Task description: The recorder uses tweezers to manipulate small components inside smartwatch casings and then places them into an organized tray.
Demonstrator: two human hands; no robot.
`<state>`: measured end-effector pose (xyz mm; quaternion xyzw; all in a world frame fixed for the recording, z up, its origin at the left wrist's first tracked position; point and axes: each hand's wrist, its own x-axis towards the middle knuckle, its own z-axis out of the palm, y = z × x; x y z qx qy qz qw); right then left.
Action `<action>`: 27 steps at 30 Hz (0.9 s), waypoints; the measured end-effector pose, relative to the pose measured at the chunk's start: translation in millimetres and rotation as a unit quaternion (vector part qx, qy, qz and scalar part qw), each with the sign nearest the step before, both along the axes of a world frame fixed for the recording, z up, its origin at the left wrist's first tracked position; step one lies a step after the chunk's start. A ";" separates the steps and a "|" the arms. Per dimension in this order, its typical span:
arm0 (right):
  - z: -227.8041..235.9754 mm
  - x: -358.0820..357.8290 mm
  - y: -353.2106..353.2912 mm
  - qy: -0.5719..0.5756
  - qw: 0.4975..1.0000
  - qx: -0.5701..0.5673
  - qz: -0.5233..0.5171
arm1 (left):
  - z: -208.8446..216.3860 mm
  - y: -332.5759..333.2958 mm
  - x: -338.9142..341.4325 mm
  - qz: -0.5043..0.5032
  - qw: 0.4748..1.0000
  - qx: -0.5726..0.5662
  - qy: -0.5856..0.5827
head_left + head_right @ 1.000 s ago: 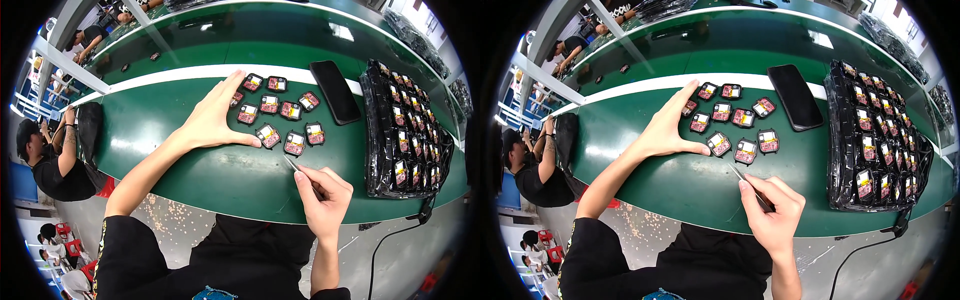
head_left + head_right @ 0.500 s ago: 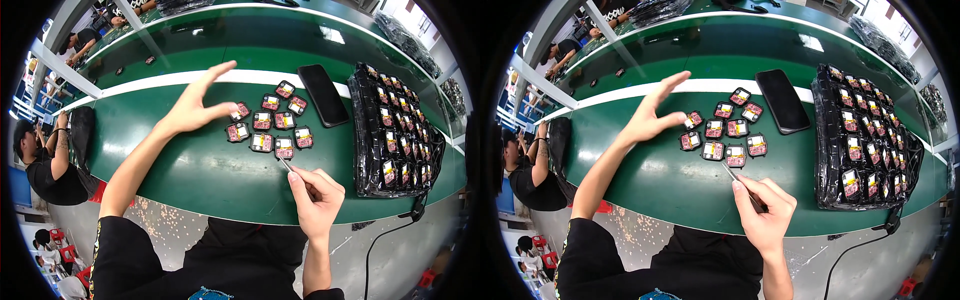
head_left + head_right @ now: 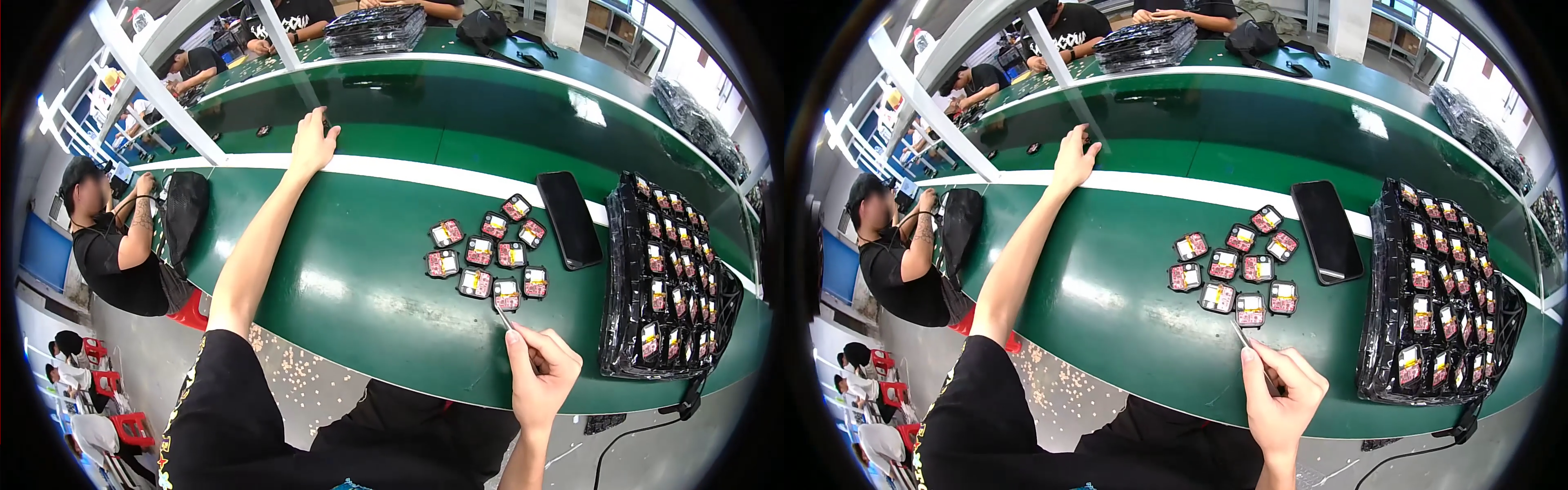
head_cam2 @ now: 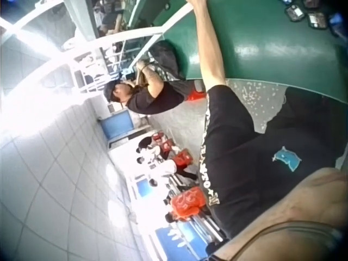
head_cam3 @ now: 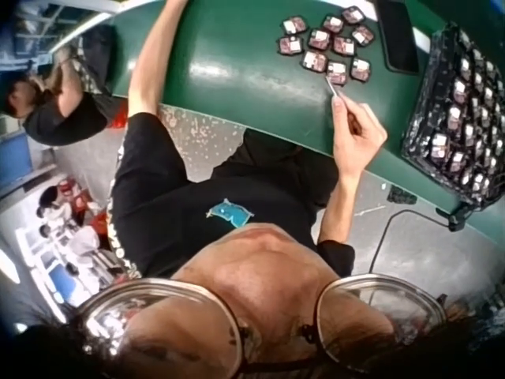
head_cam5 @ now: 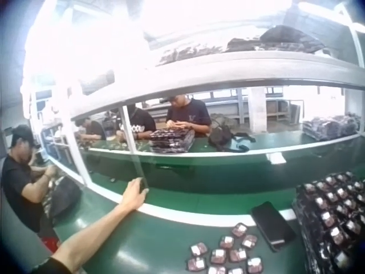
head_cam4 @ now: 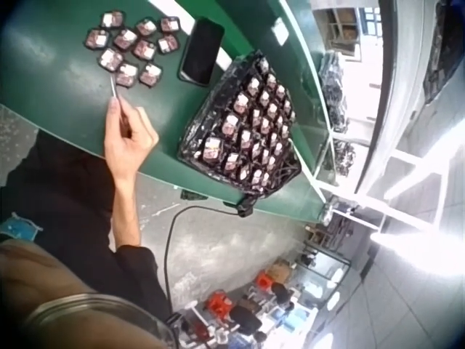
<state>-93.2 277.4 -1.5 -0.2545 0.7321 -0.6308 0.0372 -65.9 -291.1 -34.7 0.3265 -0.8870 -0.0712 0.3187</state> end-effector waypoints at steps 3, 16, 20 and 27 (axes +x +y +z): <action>-2.4 -3.1 0.0 -0.001 1.000 0.005 -0.003 | -4.9 5.9 -5.4 0.033 0.995 -0.092 0.012; -1.1 1.4 -0.7 -0.016 1.000 0.011 -0.009 | 33.7 93.9 25.5 -0.244 0.959 0.119 0.076; -0.6 -0.6 2.9 -0.002 0.999 0.037 -0.017 | 65.1 229.0 64.6 -0.470 0.867 0.156 -0.043; 0.2 -4.8 -9.3 0.004 0.999 0.047 0.003 | 45.3 285.5 83.7 -0.587 0.760 0.264 -0.087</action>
